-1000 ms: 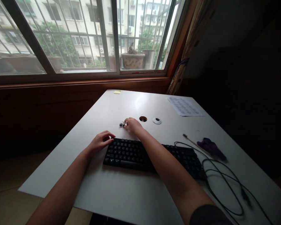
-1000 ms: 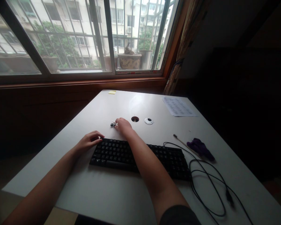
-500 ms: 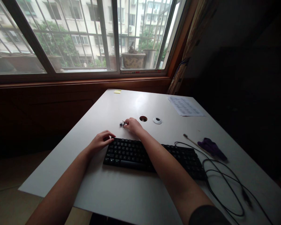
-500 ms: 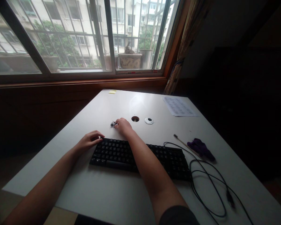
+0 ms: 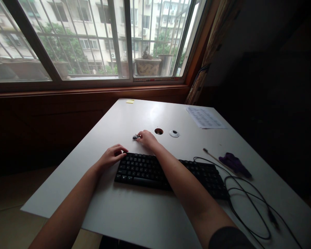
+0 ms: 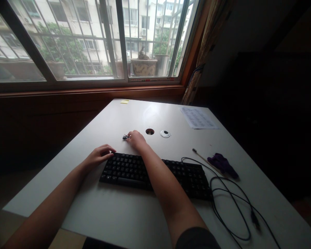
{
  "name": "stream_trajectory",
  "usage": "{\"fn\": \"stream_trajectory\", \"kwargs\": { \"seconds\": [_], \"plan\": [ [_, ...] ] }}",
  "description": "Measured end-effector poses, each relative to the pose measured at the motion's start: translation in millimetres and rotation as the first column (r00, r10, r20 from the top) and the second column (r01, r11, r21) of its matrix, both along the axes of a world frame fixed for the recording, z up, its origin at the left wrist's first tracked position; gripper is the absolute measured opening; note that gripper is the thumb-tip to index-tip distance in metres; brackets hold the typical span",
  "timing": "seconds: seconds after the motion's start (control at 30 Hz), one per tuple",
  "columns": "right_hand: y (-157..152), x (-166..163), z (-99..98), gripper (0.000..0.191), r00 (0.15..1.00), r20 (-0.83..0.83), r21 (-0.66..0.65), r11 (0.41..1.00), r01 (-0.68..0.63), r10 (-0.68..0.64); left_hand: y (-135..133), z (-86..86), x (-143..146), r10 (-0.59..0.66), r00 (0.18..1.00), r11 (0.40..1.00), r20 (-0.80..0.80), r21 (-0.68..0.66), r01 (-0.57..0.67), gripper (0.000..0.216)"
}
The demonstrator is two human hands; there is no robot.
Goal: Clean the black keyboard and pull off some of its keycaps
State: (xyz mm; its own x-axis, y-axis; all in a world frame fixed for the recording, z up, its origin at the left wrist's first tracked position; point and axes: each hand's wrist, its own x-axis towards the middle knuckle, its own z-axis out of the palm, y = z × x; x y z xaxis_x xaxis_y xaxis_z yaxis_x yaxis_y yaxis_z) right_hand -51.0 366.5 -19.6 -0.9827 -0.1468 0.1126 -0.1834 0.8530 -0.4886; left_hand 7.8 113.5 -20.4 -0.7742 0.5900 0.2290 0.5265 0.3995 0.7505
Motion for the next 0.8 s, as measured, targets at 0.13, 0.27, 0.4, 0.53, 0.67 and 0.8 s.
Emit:
{"fn": "stream_trajectory", "kwargs": {
  "seconds": [0.13, 0.27, 0.4, 0.53, 0.67, 0.8],
  "plan": [
    [0.7, -0.4, -0.6, 0.028, 1.000, 0.001, -0.005, 1.000, -0.004, 0.004, 0.2, 0.1, -0.2, -0.004, 1.000, 1.000, 0.002, -0.005, 0.004, 0.030],
    [0.5, 0.2, 0.6, 0.026, 1.000, 0.004, -0.004, 1.000, -0.004, 0.004, 0.5, 0.6, 0.3, -0.005, 1.000, 1.000, 0.007, 0.005, 0.005, 0.028],
    [-0.5, 1.4, 1.5, 0.023, 1.000, 0.006, -0.009, 1.000, -0.001, 0.001, 0.6, 0.7, 0.5, -0.001, 1.000, 1.000, 0.009, -0.002, 0.001, 0.029],
    [-1.1, 1.4, 0.9, 0.022, 1.000, 0.007, -0.024, 1.000, 0.003, -0.003, 0.3, 0.0, 0.0, -0.004, 1.000, 1.000, 0.005, -0.008, 0.004, 0.029],
    [0.5, 1.3, 0.2, 0.026, 1.000, 0.003, -0.062, 0.998, -0.003, 0.003, 0.3, 0.1, -0.1, -0.006, 1.000, 1.000, 0.003, -0.002, 0.006, 0.027],
    [6.4, 3.4, 2.5, 0.037, 1.000, -0.016, -0.130, 0.991, -0.013, 0.011, 0.1, 0.3, -0.3, -0.005, 1.000, 1.000, 0.004, -0.006, 0.005, 0.026]
  ]
}}
